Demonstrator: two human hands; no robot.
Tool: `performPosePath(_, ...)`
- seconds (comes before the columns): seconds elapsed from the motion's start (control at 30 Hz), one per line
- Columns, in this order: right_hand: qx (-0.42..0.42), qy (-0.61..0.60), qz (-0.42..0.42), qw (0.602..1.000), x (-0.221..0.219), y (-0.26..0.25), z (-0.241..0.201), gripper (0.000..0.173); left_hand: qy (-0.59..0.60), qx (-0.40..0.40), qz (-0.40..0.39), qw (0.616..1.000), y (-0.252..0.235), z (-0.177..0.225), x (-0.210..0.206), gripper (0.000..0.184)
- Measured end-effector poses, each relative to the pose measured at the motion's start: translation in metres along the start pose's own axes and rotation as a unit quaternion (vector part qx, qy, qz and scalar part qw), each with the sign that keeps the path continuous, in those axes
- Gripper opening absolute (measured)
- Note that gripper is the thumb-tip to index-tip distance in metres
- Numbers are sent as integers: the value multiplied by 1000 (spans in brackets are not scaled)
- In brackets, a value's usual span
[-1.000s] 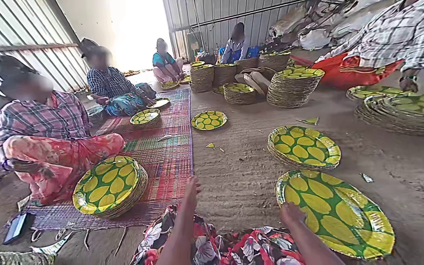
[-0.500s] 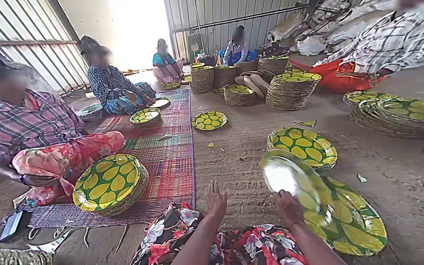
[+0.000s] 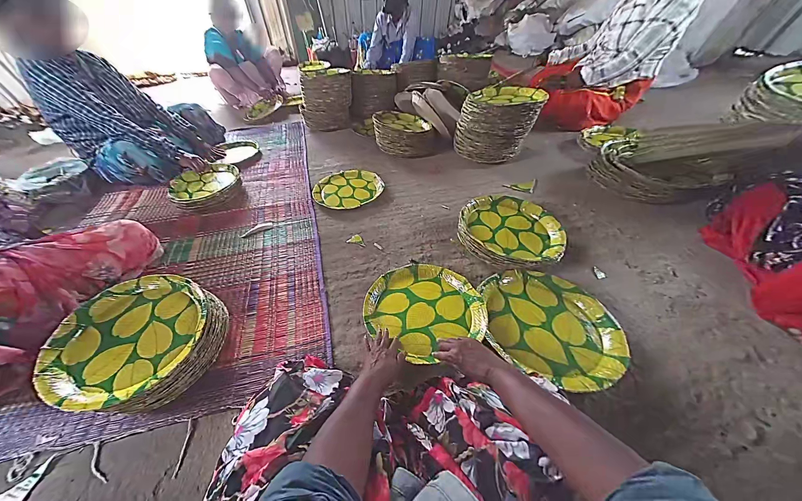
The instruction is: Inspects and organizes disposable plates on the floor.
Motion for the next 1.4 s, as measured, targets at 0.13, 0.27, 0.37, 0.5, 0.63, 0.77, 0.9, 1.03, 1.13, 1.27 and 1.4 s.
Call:
performPosePath(0.13, 75, -12, 30, 997, 3, -2, -23, 34, -12, -11, 55, 998, -4, 3, 17, 59)
performPosePath(0.27, 2, -1, 7, 1000, -2, -7, -6, 45, -20, 16, -28, 999, 1, -2, -5, 63)
performPosePath(0.37, -230, -21, 80, 970, 21, 5, 46, 64, -47, 36, -73, 996, 5, -7, -16, 82)
performPosePath(0.5, -497, -27, 91, 863, 25, 50, 103, 63, -70, 24, -69, 995, 3, -4, -9, 77)
performPosePath(0.63, -561, -16, -5, 828, 16, 65, 105, 38, -37, 31, -78, 996, 4, -4, -16, 77)
performPosePath(0.77, -588, -15, 59, 806, 31, 71, 115, 42, -17, 38, -84, 996, 3, -6, -19, 76)
performPosePath(0.9, -500, 29, 197, 843, 66, 62, 99, 38, 50, 57, -36, 996, 0, -7, -5, 70)
performPosePath(1.03, -237, 34, 210, 948, 59, 23, 30, 33, 125, 36, 275, 953, -3, -6, 56, 70)
performPosePath(1.13, -23, 13, 127, 992, 27, 0, -15, 25, 90, -9, 335, 938, -3, -2, 65, 67)
performPosePath(1.27, -80, 24, -43, 996, -7, -5, 5, 32, 0, -2, -22, 1000, -2, -1, -13, 67)
performPosePath(1.4, -318, 3, 21, 948, 13, 20, 59, 54, -21, 2, -67, 997, -1, 1, -26, 76)
Point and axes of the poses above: each hand's wrist, its own y-axis away from the middle knuckle, its own x-axis out of the back of the hand, z = x × y, the point moved 10 cm from there along -y, towards the middle knuckle, and after that the axes turned 12 degrees about z, right-handed, at the moved point
